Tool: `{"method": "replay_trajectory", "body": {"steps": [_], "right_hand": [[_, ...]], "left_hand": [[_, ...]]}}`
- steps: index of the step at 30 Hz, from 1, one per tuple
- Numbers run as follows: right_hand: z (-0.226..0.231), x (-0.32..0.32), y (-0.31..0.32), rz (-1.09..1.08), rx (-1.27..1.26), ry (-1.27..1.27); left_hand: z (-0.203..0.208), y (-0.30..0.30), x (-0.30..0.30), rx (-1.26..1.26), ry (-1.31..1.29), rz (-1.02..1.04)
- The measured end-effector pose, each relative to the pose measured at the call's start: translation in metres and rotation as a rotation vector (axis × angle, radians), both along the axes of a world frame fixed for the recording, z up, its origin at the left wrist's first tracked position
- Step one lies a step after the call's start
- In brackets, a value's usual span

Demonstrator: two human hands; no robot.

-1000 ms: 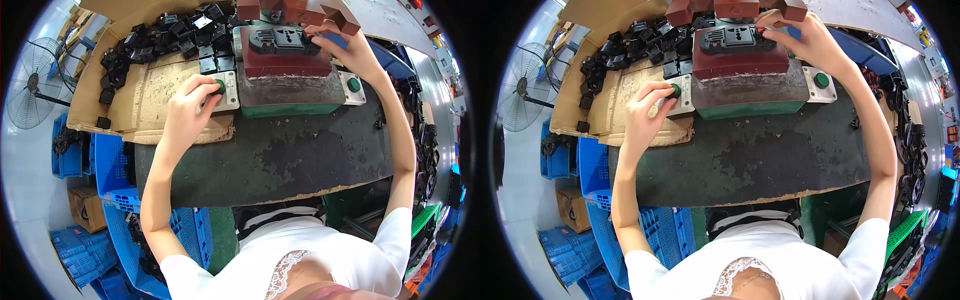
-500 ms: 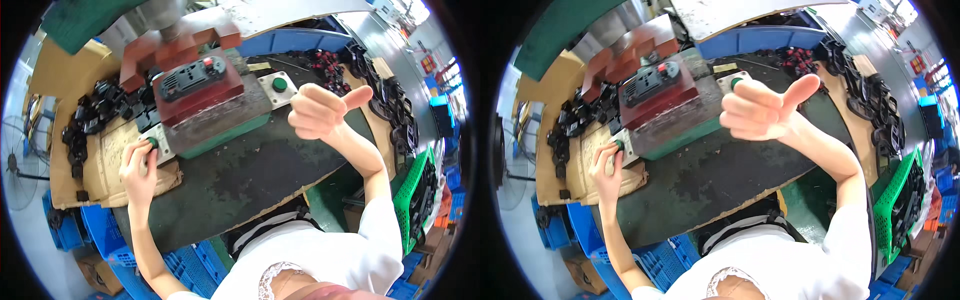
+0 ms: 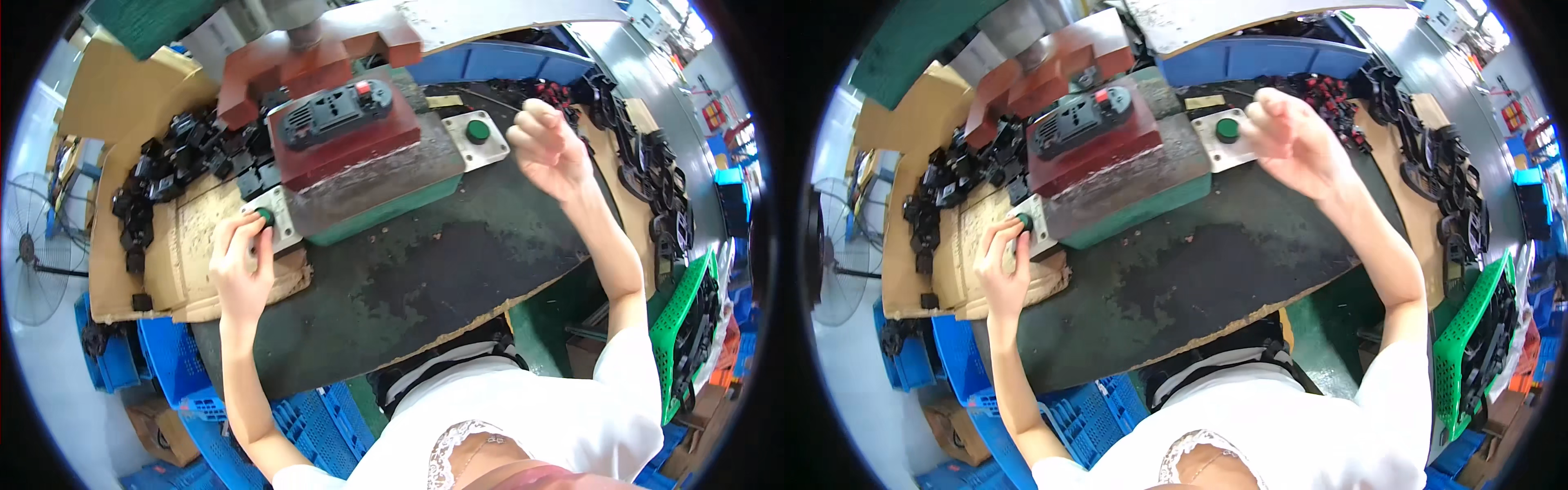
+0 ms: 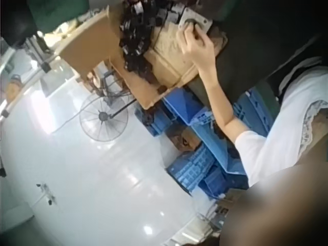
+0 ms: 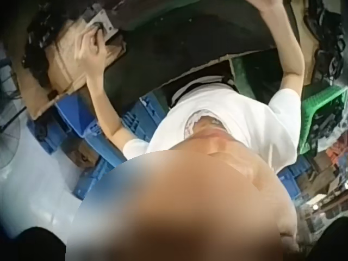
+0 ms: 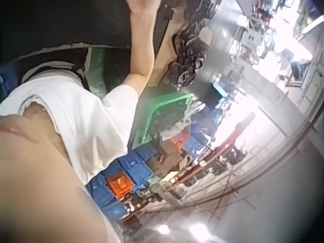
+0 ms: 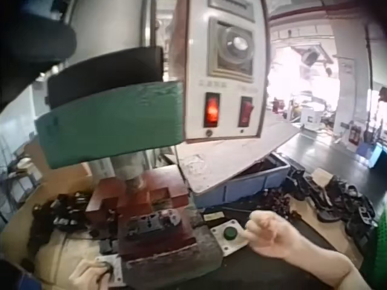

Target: Assembling and pressing components for electrical power strips at a manufacturing workstation.

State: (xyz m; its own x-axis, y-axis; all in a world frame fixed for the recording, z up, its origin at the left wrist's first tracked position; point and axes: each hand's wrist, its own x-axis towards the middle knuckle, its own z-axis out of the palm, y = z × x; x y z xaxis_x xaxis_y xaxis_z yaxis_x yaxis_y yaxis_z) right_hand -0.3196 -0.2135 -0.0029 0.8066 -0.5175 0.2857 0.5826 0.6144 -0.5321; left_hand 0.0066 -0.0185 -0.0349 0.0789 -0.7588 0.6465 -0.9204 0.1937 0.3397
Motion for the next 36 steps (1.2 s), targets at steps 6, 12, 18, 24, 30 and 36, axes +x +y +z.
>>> {"method": "replay_trajectory", "body": {"steps": [6, 12, 18, 24, 30, 36], "right_hand": [[0.0, -0.008, -0.003, -0.23, -0.293, 0.218], [-0.007, -0.014, -0.012, -0.813, -1.308, 0.884], [-0.005, -0.014, 0.002, -0.823, -1.873, 1.006], [-0.012, 0.001, 0.004, -0.832, -1.864, 0.988], [-0.019, 0.007, 0.006, -0.909, -1.794, 1.0], [-0.026, 0.009, 0.002, -0.956, -1.731, 0.96]], "left_hand": [[-0.003, 0.003, 0.004, 0.018, 0.015, 0.015], [-0.008, 0.003, 0.004, 0.005, -0.078, 0.041], [-0.002, 0.003, 0.001, 0.023, -0.275, 0.068], [-0.003, 0.001, -0.001, 0.03, -0.338, 0.071], [0.003, -0.004, -0.001, 0.055, -0.352, 0.047], [-0.002, -0.005, 0.002, 0.045, -0.318, 0.058]]}}
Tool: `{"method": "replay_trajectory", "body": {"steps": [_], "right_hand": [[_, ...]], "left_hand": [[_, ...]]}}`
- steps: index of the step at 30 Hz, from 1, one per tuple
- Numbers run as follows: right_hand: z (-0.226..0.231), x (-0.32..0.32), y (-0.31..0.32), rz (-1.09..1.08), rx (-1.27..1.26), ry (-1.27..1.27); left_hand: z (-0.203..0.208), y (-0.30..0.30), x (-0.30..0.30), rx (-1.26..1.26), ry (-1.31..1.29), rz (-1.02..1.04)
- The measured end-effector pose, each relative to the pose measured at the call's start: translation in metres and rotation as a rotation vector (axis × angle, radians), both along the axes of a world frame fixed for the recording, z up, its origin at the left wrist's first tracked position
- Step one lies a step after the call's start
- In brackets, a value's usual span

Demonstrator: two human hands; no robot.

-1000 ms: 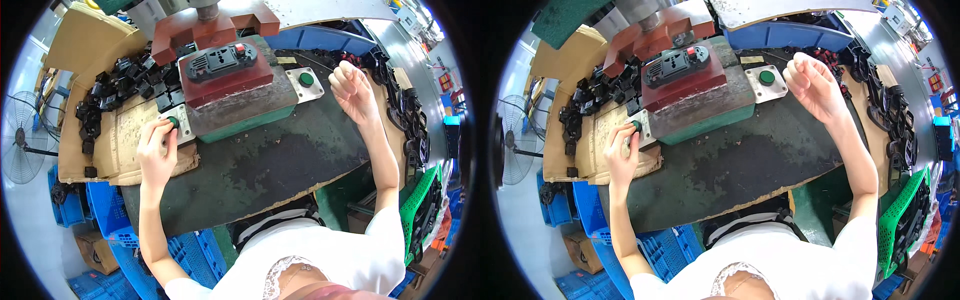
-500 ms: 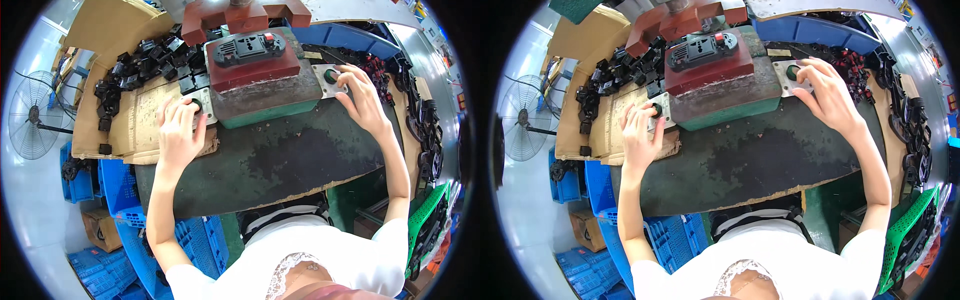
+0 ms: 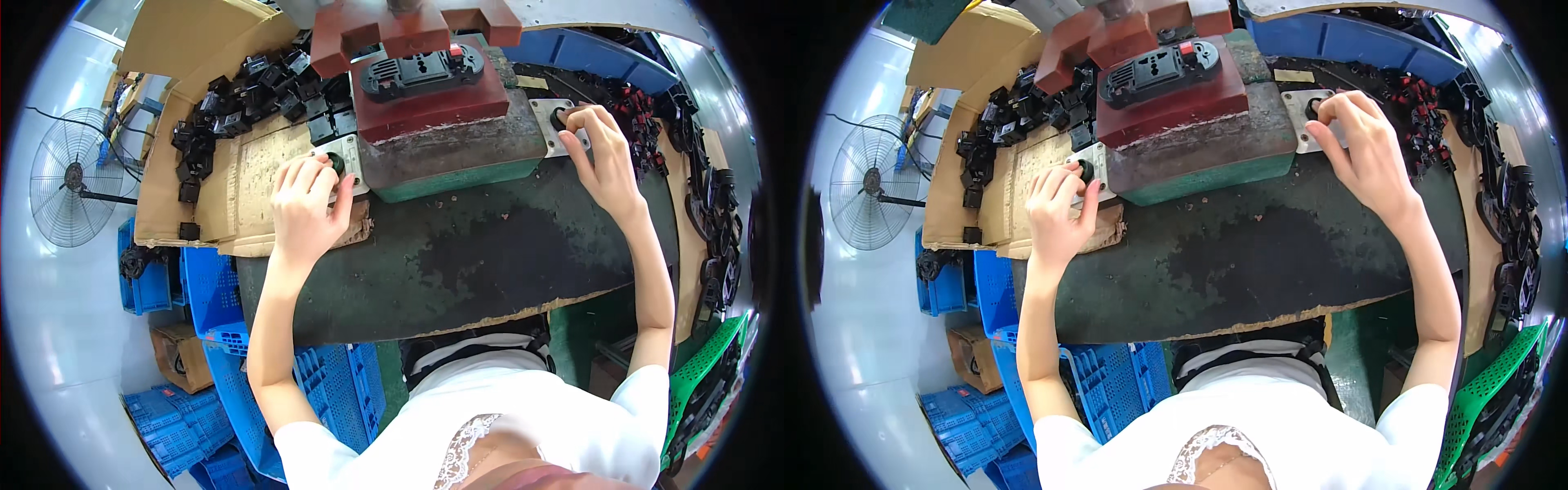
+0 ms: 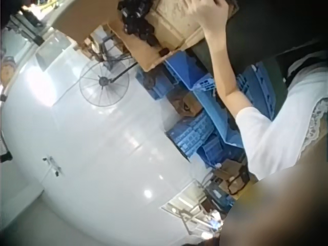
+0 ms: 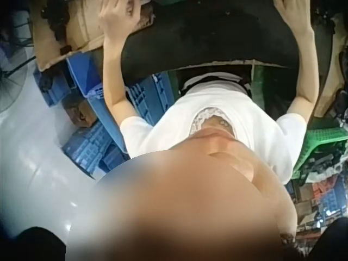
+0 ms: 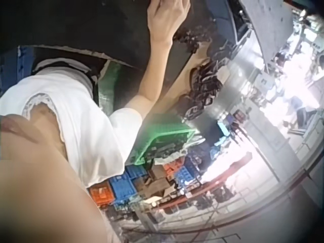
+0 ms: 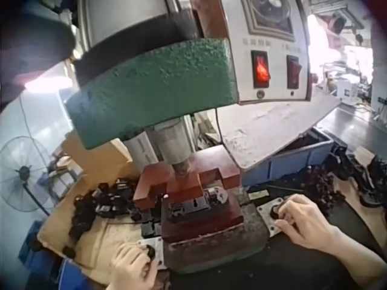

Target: Assembling and pressing components for electrical power strips at a manufacturing workstation.

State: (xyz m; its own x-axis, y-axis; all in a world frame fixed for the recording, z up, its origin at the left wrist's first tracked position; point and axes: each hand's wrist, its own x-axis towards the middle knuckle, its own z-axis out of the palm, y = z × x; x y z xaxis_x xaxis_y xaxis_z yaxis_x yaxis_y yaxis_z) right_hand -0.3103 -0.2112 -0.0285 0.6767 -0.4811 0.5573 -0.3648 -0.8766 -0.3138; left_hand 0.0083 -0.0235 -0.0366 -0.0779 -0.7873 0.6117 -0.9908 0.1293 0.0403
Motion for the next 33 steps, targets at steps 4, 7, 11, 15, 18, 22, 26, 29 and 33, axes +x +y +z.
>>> {"method": "replay_trajectory", "body": {"steps": [4, 7, 11, 15, 18, 22, 26, 29, 33], "right_hand": [[0.001, -0.001, -0.001, -0.005, 0.01, -0.012], [0.003, -0.001, -0.002, -0.017, 0.014, -0.006], [0.01, -0.008, -0.012, 0.031, 0.186, -0.028], [0.026, -0.057, -0.051, -0.29, -0.054, 0.186], [0.018, -0.189, -0.108, -0.595, -0.33, 0.318], [-0.03, -0.314, -0.134, -1.459, -0.087, 0.734], [-0.1, -0.428, -0.171, -1.061, -0.3, 1.238], [-0.099, -0.416, -0.177, -1.116, -0.076, 0.348], [-0.064, -0.364, -0.151, -1.138, 0.012, 0.25]], "left_hand": [[0.002, 0.002, -0.001, -0.018, 0.005, -0.007], [0.004, 0.0, -0.002, -0.01, 0.018, -0.024], [0.002, 0.0, -0.001, -0.035, 0.013, -0.016], [0.008, 0.001, 0.014, -0.051, 0.112, 0.012], [0.02, -0.02, 0.017, -0.056, 0.302, -0.019], [0.033, -0.066, 0.005, -0.025, 0.553, -0.236], [0.03, -0.104, 0.002, 0.231, 0.59, -0.326], [0.048, -0.106, 0.002, 0.325, 0.595, -0.27], [0.038, -0.101, -0.003, 0.135, 0.675, -0.301]]}}
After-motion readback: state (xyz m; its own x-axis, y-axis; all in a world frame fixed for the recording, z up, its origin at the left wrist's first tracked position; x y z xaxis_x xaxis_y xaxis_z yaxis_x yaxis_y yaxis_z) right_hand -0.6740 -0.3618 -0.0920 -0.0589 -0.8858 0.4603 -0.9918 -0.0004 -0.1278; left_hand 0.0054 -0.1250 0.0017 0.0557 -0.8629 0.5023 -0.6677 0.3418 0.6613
